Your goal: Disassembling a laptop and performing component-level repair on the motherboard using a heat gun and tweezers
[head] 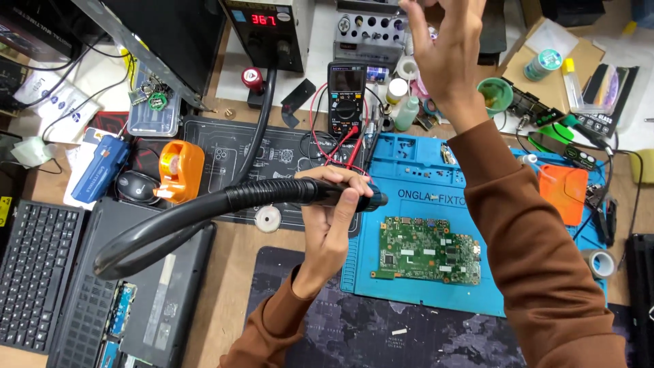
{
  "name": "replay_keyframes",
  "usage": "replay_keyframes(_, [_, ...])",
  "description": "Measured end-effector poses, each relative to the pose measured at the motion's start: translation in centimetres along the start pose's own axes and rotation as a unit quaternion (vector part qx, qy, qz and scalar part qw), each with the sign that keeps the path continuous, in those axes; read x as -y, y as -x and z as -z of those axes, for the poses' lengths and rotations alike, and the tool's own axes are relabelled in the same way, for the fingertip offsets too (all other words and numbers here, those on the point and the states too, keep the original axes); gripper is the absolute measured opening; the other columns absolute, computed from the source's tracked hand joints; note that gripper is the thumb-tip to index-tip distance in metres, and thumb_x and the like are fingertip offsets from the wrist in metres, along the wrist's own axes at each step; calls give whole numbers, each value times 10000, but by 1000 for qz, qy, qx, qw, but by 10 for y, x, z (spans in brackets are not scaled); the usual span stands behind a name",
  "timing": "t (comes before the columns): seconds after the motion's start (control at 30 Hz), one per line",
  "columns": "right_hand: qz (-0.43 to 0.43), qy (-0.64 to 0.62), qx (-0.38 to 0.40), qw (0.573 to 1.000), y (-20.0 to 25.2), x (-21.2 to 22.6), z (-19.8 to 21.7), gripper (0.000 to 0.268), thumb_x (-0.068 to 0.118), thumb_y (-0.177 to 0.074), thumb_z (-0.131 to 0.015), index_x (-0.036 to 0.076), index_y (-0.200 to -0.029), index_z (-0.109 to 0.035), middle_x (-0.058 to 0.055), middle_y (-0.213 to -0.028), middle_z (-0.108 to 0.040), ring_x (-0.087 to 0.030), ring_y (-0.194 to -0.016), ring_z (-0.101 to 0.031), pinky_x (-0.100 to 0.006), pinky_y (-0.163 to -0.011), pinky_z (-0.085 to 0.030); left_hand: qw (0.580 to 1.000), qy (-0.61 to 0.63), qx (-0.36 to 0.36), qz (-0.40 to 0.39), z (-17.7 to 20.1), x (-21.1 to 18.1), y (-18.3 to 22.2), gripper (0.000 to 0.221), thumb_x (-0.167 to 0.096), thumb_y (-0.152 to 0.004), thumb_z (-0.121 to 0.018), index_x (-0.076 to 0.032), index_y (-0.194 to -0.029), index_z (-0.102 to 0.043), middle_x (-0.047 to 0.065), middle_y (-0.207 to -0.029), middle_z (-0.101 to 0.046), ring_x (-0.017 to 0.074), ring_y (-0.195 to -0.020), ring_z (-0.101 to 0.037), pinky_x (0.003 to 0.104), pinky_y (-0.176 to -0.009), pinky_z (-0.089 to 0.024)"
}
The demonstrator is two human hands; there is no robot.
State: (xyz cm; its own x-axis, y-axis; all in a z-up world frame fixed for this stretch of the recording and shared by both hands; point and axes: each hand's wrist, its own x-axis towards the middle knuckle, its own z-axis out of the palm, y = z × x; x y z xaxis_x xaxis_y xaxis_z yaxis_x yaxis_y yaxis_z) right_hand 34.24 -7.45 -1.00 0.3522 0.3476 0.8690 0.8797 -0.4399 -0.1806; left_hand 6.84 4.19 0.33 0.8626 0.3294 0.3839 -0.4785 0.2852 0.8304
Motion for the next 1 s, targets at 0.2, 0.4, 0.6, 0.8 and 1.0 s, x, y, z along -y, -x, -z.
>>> replay_keyframes(0.2, [-19,54,25,998,4,-5,-18,410,39,-1068,-856,52,-1262,-495,-124,-969,-711,-282,-898,-655,-451,-947,-392,1000,-13,7,2,1,3,-2,149,-103,-1094,-494,-107,-1190,-379,89,-1031,-530,227,-974,-605,459,-1082,-515])
replay_keyframes(0.4, [4,70,33,997,2,-3,-18,230,35,-1029,-863,66,-1156,-674,-41,-1022,-710,-218,-903,-543,-378,-846,-345,1000,-13,7,13,3,3,-2,148,-85,-1091,-487,-103,-1188,-377,78,-1019,-521,215,-976,-587,446,-1084,-511])
replay_keyframes(0.6, [58,118,21,991,1,3,-9,221,96,-1058,-885,85,-1026,-666,-32,-984,-727,-232,-892,-542,-364,-819,-307,1000,-14,-2,6,3,2,-4,143,-82,-1092,-487,-115,-1190,-388,72,-1007,-530,209,-968,-596,448,-1068,-515])
replay_keyframes(0.8, [99,171,127,972,-3,16,-3,296,15,-947,-675,124,-1221,-660,-155,-1184,-551,-318,-1005,-499,-389,-816,-296,1000,5,2,8,4,2,-2,149,-69,-1095,-483,-112,-1203,-390,74,-1030,-517,208,-974,-582,445,-1073,-509])
replay_keyframes(1.0, [54,271,198,941,8,-1,-22,379,399,-969,-921,162,-1156,-693,-185,-1205,-591,-356,-1096,-509,-479,-856,-325,1000,-7,-5,22,2,2,-3,134,-92,-1089,-498,-107,-1187,-408,73,-1016,-526,204,-953,-592,426,-1036,-530])
